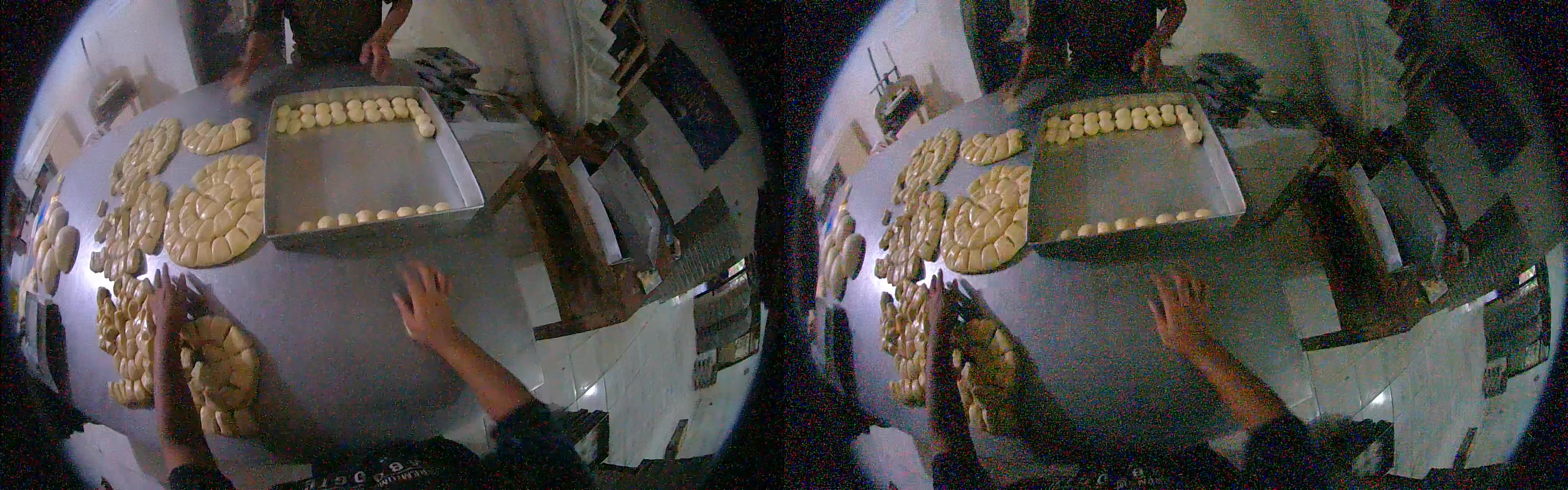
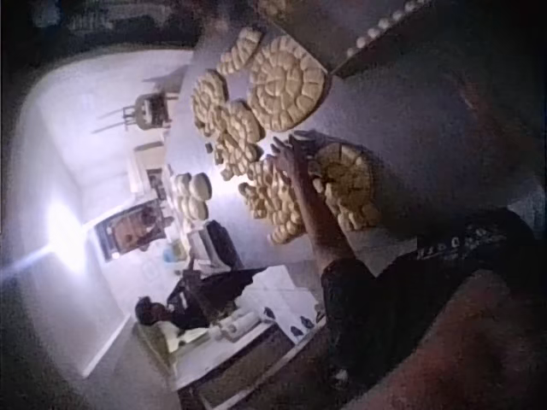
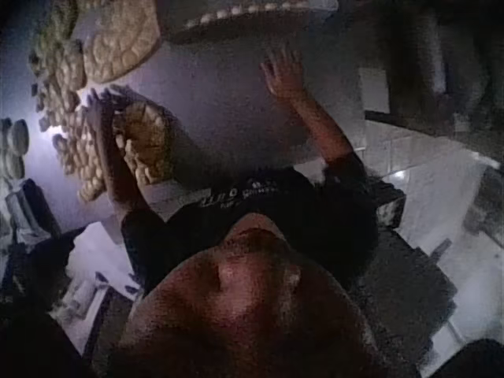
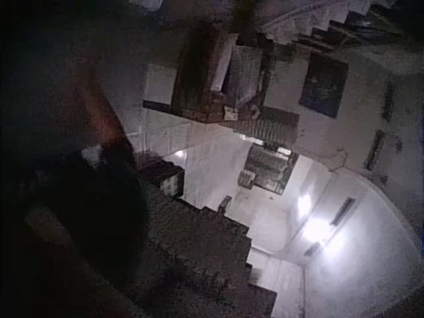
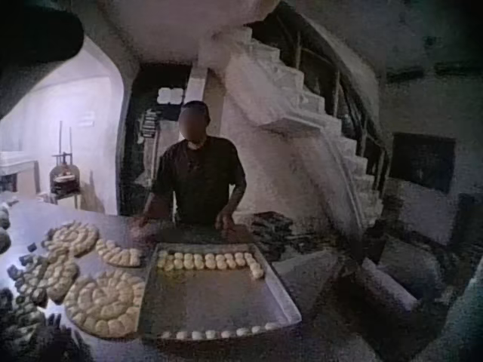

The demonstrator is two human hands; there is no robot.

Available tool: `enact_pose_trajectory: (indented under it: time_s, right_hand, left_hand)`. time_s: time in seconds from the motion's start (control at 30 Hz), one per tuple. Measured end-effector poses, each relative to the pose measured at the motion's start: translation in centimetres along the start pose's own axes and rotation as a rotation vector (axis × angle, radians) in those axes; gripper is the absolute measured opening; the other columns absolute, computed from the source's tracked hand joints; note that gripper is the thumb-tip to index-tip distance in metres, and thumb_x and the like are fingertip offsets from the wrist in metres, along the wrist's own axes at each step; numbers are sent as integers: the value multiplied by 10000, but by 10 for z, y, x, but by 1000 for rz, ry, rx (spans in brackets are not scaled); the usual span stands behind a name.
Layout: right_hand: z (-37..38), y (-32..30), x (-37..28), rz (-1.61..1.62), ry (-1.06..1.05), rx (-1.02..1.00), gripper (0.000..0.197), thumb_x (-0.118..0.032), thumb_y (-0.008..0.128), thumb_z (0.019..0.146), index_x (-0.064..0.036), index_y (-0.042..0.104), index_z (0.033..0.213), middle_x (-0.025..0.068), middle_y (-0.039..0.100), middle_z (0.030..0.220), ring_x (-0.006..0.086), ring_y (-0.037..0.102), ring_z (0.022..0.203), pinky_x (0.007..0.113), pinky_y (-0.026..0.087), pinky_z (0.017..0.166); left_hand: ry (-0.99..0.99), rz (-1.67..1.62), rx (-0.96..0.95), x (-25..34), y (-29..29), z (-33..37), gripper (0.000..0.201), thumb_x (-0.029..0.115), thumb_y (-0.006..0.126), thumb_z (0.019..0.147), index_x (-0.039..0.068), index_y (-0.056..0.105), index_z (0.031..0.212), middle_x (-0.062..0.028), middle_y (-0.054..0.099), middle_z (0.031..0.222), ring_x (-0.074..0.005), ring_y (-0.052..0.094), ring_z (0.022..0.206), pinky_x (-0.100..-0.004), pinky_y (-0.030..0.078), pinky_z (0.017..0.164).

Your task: The person adds yellow dough pieces from a white bowl into a large industrial mixer. After wiping their hands with a cloth, they move to a metal table and begin placing small, round dough balls into a rectangular baking tray.

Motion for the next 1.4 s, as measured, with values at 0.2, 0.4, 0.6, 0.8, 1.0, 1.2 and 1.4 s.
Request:
enact_pose_trajectory:
  time_s: [0.2,0.4,0.6,0.8,1.0,1.2,1.4]
  right_hand:
    - [-76,4,-21,165,-281,-742,146,-190,583,782,-69,550,858,124,544,953,332,484,912,465,337,853]
    - [4,1,27,19,187,39,138,-151,607,749,-66,535,830,109,537,882,316,482,823,435,370,799]
    - [-49,-2,43,87,-31,85,167,-161,601,759,-46,542,865,155,536,934,337,491,912,456,377,829]
    - [-40,-12,38,33,33,-62,242,-134,617,741,-20,565,948,170,528,992,352,493,997,427,406,879]
    - [-3,-65,121,457,286,-110,270,-134,598,774,-27,565,1020,118,565,1013,230,560,959,330,470,808]
    - [142,-79,163,326,380,113,291,-137,580,807,-45,555,1082,116,602,929,222,583,845,311,471,753]
    - [149,-94,98,326,379,173,246,-150,529,869,-34,555,1083,94,631,918,216,598,837,309,464,764]
  left_hand:
    - [100,101,-270,2,-16,-2,359,199,524,780,12,559,1084,-189,542,1143,-350,493,1077,-427,388,923]
    - [-126,-508,-272,31,-41,4,148,115,527,779,10,553,879,-171,544,892,-320,535,849,-399,438,721]
    - [-349,-1453,-589,163,-109,-23,242,257,465,931,48,524,1037,-53,530,990,-180,511,944,-321,432,853]
    - [363,-924,-459,224,-82,-71,359,137,630,785,73,521,1121,-139,474,1179,-305,483,1041,-407,407,902]
    - [409,-698,-452,256,-108,-61,346,89,609,780,74,516,1113,-155,517,1092,-373,485,993,-453,411,849]
    - [-107,-1208,-778,270,-95,-60,150,113,562,859,42,484,967,-80,531,929,-207,516,803,-319,432,730]
    - [-491,-1322,-756,244,-121,-72,192,171,534,896,69,436,1026,-33,497,930,-133,484,857,-260,412,746]
Point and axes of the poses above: each hand's wrist, its own z-axis towards the middle knuckle, its own y-axis out of the palm, x = y × z, the point moved 1 cm from there along z, towards the middle knuckle
